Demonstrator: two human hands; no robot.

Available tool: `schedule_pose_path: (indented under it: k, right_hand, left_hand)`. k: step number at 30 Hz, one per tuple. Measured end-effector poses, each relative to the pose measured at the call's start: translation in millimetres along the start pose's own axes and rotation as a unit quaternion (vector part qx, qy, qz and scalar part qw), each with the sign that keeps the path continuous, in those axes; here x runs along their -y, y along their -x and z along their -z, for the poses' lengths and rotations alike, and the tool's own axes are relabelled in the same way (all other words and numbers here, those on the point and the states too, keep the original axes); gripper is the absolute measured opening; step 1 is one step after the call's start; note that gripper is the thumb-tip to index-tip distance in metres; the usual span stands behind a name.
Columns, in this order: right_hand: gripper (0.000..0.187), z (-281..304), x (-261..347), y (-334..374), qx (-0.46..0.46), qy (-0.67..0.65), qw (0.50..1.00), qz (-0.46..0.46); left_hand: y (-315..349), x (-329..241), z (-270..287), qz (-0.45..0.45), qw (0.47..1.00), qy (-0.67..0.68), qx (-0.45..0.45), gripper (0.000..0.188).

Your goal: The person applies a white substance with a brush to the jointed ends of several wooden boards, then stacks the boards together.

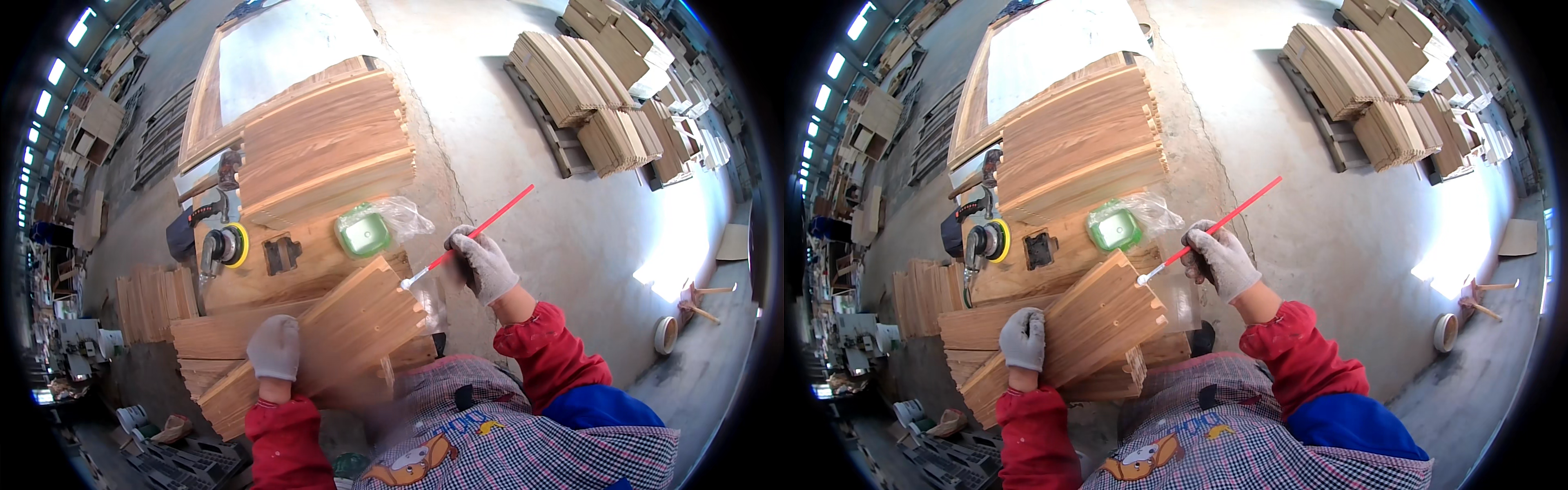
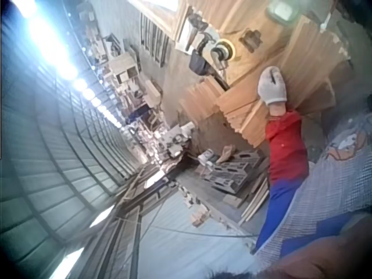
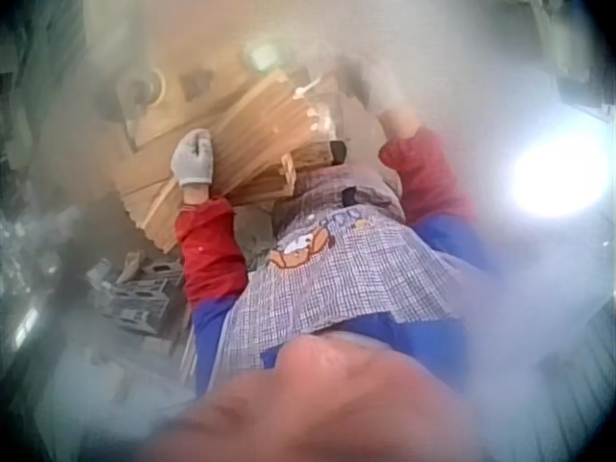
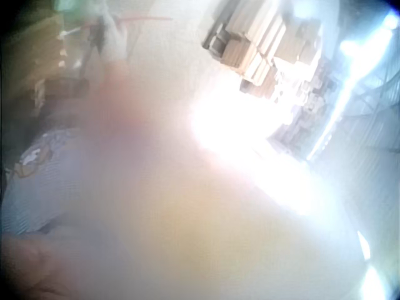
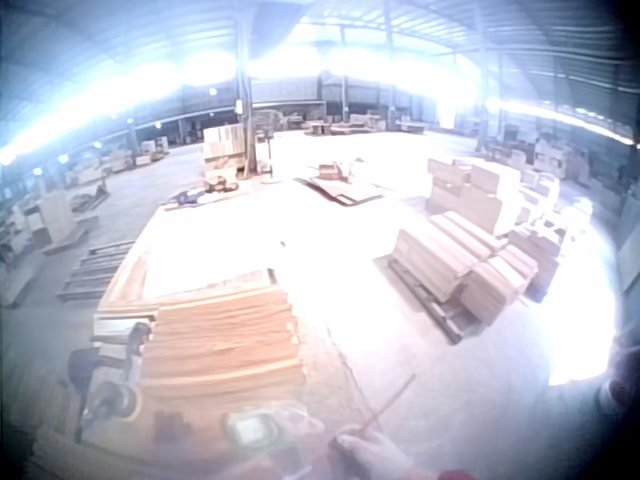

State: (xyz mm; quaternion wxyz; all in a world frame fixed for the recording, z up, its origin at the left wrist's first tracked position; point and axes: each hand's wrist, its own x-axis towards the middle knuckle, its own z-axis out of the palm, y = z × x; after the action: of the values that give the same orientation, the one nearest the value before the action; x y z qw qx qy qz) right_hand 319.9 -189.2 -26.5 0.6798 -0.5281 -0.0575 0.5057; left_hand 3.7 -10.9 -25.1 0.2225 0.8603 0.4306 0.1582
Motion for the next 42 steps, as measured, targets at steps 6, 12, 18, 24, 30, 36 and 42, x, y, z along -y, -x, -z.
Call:
schedule_pose_path:
  k: [6, 12, 18, 24, 30, 36, 42]
  right_hand:
    - [0.017, -4.8, -1.0, -1.5, 0.012, 0.113, 0.993, 0.038]
    - [0.017, -15.0, 20.7, -10.2, 0.114, 0.209, 0.97, 0.052]
    - [0.018, -16.4, 6.5, -18.9, 0.049, 0.159, 0.984, 0.068]
    - [0.019, -10.4, 9.7, -2.4, 0.086, 0.206, 0.972, 0.071]
    - [0.02, -18.5, 23.5, 3.3, 0.089, 0.246, 0.963, 0.065]
    - [0.021, -5.4, 31.6, 3.1, 0.119, 0.2, 0.972, 0.041]
    - [0.024, 9.1, 28.8, 22.9, 0.1, 0.119, 0.987, 0.036]
  left_hand:
    - [-1.3, -1.8, 0.2, 0.008, 1.0, -0.003, 0.009, 0.016]
    - [-0.9, -0.8, -0.2, 0.017, 1.0, -0.016, 0.009, 0.016]
    - [-1.1, -0.3, 0.1, 0.005, 1.0, -0.016, 0.006, 0.016]
    - [-1.7, -5.2, 2.2, 0.017, 1.0, -0.02, 0.017, 0.015]
    - [-2.2, -3.2, 0.8, 0.011, 1.0, -0.017, 0.01, 0.015]
    - [-0.5, 2.1, -0.8, -0.002, 1.0, -0.013, 0.005, 0.016]
    - [-3.4, -9.9, 2.2, 0.036, 0.999, -0.027, 0.023, 0.017]
